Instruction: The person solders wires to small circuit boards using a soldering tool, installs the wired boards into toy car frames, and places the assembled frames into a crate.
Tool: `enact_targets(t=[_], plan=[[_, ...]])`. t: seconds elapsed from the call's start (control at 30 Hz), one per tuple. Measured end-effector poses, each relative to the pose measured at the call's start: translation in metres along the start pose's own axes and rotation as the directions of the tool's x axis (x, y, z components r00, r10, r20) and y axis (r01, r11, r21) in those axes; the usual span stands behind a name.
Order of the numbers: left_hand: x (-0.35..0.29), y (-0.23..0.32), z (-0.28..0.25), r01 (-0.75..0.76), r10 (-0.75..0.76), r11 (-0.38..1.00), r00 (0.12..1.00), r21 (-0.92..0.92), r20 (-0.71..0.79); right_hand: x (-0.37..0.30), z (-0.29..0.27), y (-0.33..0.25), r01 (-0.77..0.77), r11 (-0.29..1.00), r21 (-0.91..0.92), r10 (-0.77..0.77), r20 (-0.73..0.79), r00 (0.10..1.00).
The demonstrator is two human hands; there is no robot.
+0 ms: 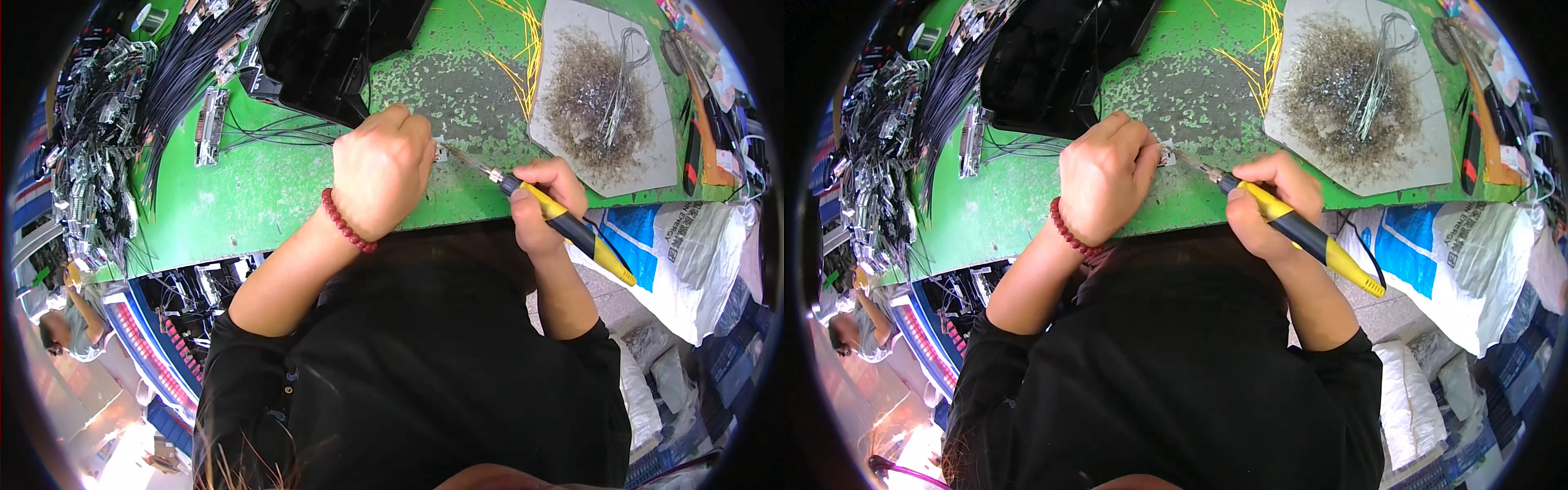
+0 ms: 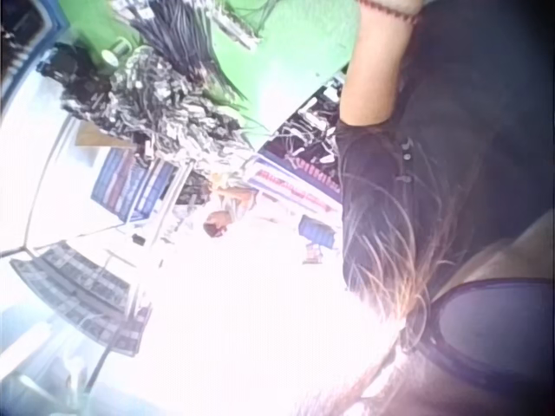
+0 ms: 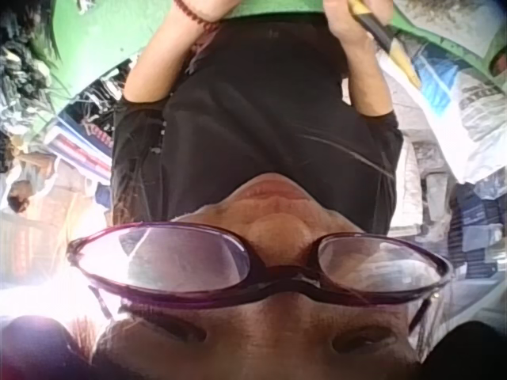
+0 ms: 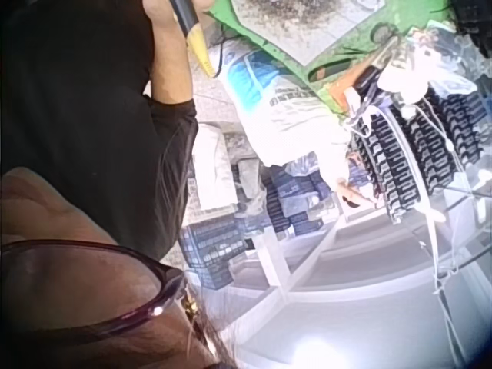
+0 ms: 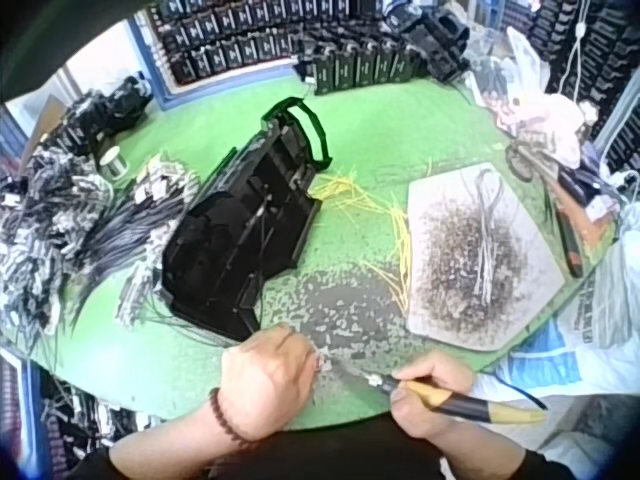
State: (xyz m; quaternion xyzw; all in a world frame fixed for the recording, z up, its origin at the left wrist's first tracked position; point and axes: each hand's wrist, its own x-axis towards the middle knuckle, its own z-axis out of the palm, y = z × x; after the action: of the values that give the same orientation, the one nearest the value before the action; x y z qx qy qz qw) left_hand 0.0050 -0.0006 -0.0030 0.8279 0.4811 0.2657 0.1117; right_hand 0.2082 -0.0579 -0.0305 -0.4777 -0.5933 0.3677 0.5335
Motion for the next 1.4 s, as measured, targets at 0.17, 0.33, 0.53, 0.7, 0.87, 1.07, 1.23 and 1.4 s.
enact_targets(t=[0.17,0.33,0.53,0.7,0.87,1.07,1.23,1.4], plan=[[-0.001,0.0,-0.001,0.01,-0.01,1.0,1.0,0.005,0.006,0.0,-0.001,0.005,0.022,1.0,0.015,-0.021,-0.058,0.998],[0.001,0.001,-0.001,-0.01,0.01,1.0,1.0,0.003,0.002,0.003,0.0,0.001,0.03,0.998,0.054,-0.027,-0.056,0.998],[0.0,-0.001,0.0,0.004,-0.004,1.0,1.0,0.011,0.021,0.002,0.005,-0.001,-0.032,0.995,0.092,0.042,-0.109,0.993],[0.0,-0.001,-0.01,0.003,-0.003,1.0,0.991,0.006,0.132,0.022,0.015,-0.013,0.06,0.989,-0.133,-0.039,0.155,0.987],[-0.001,-0.002,-0.01,0.013,-0.007,0.999,0.992,-0.045,0.126,0.042,0.031,-0.013,0.319,0.91,-0.267,-0.25,0.264,0.932],[-0.004,0.0,-0.006,0.025,-0.023,0.999,0.996,-0.028,0.09,0.035,0.034,-0.009,0.313,0.885,-0.344,-0.209,0.308,0.928],[-0.005,-0.005,-0.001,0.008,-0.004,0.999,0.997,-0.054,0.072,0.032,0.035,-0.014,0.237,0.894,-0.38,-0.16,0.225,0.961],[-0.006,-0.005,0.0,-0.002,0.006,0.997,0.999,-0.078,0.049,0.025,0.033,-0.01,0.166,0.964,-0.206,-0.145,0.113,0.983]])
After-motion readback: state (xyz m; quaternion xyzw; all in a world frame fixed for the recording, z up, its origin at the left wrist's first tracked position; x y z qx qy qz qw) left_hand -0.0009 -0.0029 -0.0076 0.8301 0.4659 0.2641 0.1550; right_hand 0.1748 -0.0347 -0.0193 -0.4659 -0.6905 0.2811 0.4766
